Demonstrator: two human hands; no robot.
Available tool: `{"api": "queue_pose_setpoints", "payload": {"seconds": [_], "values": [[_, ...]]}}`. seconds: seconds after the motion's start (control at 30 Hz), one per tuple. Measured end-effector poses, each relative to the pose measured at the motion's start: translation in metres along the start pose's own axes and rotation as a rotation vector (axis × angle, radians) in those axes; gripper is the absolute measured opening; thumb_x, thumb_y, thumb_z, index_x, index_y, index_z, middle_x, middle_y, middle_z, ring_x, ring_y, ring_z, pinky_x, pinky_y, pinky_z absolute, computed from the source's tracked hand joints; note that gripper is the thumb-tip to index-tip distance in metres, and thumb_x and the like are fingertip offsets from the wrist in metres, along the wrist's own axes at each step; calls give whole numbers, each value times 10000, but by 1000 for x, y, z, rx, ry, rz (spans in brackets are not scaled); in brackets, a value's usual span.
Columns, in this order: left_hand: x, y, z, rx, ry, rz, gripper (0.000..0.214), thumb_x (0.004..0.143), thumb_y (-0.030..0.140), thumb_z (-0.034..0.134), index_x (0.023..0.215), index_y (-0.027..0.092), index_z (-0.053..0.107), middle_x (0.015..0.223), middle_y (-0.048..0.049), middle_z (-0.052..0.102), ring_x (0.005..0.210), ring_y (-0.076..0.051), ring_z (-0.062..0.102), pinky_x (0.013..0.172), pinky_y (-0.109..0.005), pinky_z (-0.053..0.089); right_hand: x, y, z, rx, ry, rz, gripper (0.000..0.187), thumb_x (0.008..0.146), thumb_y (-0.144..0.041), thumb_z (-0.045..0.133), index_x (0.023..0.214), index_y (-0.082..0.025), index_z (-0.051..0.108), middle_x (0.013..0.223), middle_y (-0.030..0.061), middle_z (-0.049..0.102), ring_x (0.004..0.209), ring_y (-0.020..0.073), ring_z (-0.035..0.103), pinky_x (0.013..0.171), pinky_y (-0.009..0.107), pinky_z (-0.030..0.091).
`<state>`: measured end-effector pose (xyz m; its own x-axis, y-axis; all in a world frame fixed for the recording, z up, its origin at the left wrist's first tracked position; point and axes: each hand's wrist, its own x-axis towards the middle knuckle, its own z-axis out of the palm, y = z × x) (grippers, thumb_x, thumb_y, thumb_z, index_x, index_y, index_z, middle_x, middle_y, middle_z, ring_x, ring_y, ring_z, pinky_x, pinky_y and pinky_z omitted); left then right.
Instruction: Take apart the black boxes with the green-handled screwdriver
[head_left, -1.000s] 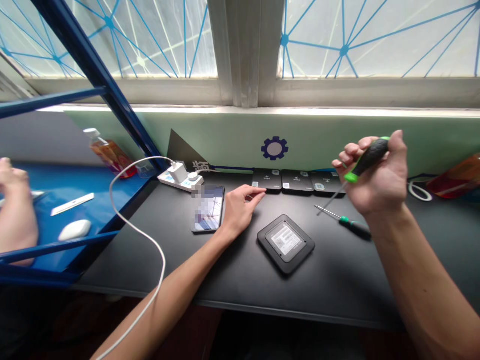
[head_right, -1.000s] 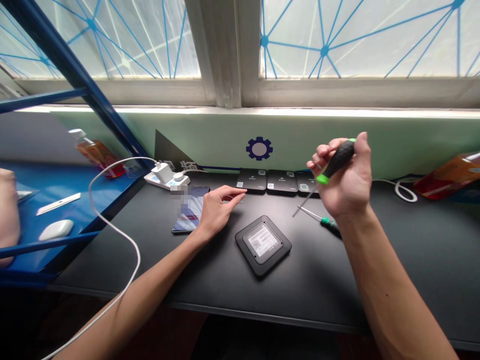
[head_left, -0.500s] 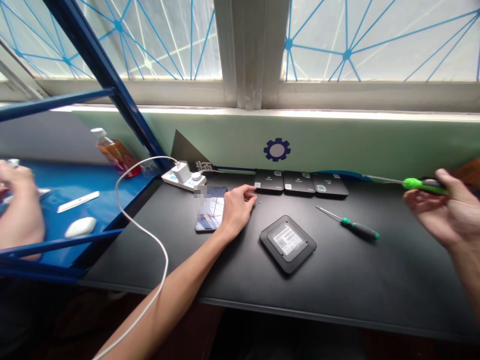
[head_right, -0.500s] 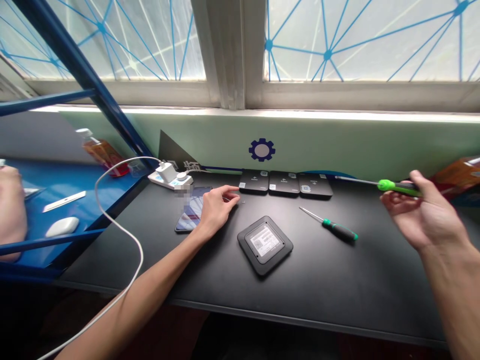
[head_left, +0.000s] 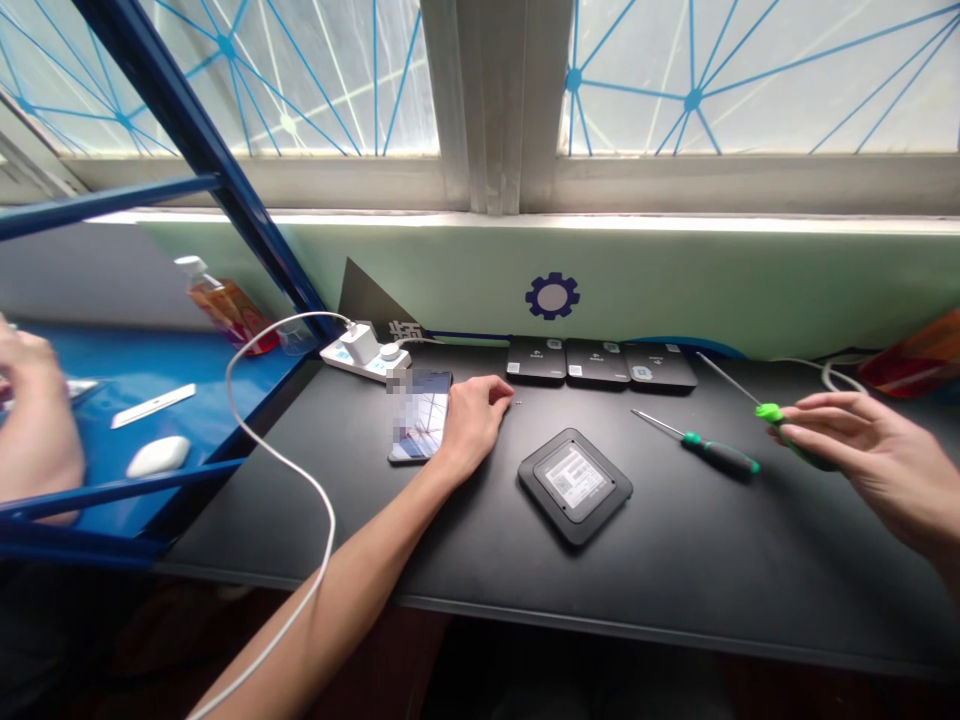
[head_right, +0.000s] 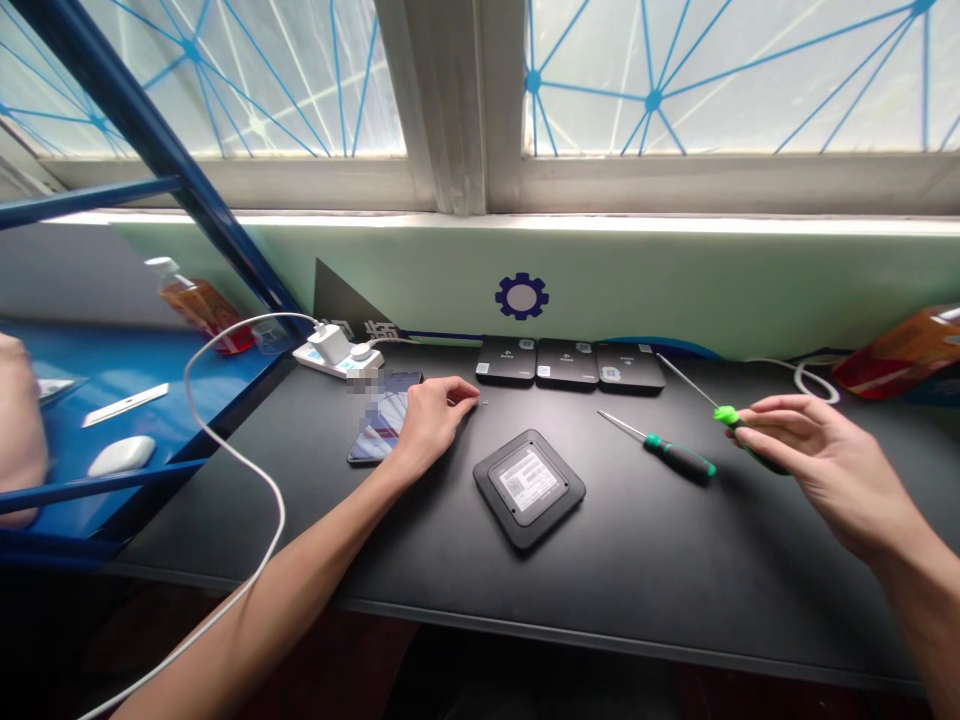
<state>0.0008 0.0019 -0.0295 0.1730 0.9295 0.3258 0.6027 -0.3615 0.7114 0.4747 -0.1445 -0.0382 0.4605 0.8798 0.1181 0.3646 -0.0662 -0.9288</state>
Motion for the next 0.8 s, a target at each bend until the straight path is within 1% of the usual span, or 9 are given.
{"api": "queue_pose_setpoints", "payload": {"seconds": [0.03,0.07,0.1,0.2,0.3,0.37,0.53,0.67,0.8], "values": [[0,0,0,-1,-2,5,183,930,49,821,977,220,863,937,-42,876,870,-233,842,888,-359,675,0,0,1,-40,-22,-12,612,637,-591,1029,1116,-303,780,1178,139,866,1233,464,800,1192,658,584],[-1,-1,1,-2,-1,8,215,925,36,814,1025,221,860,942,-39,876,874,-232,842,896,-361,676,1,1,2,-63,-49,-16,629,642,-624,1017,1124,-309,763,1192,133,861,1255,466,788,1221,686,548],[-1,-1,1,-2,1,10,254,917,24,809,1069,223,855,939,-36,874,873,-231,842,902,-365,677,2,2,3,-78,-77,-19,643,649,-651,1006,1131,-312,748,1200,126,856,1264,460,781,1233,689,534],[-1,-2,2,-9,4,5,327,885,-18,789,1103,221,837,907,-23,862,852,-222,838,897,-359,679,7,12,5,-125,-126,-67,656,683,-707,968,1140,-304,727,1202,120,844,1238,437,786,1189,637,583],[1,-2,3,-27,2,-9,328,869,-44,771,1067,212,823,907,-21,859,851,-209,835,887,-339,680,9,23,6,-154,-197,-94,644,729,-713,947,1171,-303,720,1224,111,834,1228,409,786,1142,566,615],[2,-1,3,-39,4,-22,310,877,-32,781,1071,207,813,920,-24,863,860,-205,837,882,-331,679,9,26,7,-155,-226,-92,631,750,-709,941,1179,-304,719,1222,107,830,1217,396,784,1118,540,619],[-1,2,4,-53,7,-38,271,906,29,815,1101,216,791,949,-23,871,865,-204,836,883,-336,673,7,24,10,-148,-218,-78,630,749,-723,942,1169,-306,725,1193,97,829,1211,381,773,1082,508,619],[-2,2,6,-40,4,-32,289,911,13,791,1110,223,772,955,-20,865,894,-210,832,916,-351,656,10,20,14,-143,-226,-78,653,741,-727,948,1174,-292,726,1191,107,833,1194,384,784,1087,510,620],[-1,0,6,-30,8,-25,294,914,12,771,1113,227,765,955,-19,858,929,-221,830,932,-362,640,13,17,17,-147,-266,-88,649,770,-751,921,1181,-285,735,1218,110,826,1219,382,776,1115,503,601]]}}
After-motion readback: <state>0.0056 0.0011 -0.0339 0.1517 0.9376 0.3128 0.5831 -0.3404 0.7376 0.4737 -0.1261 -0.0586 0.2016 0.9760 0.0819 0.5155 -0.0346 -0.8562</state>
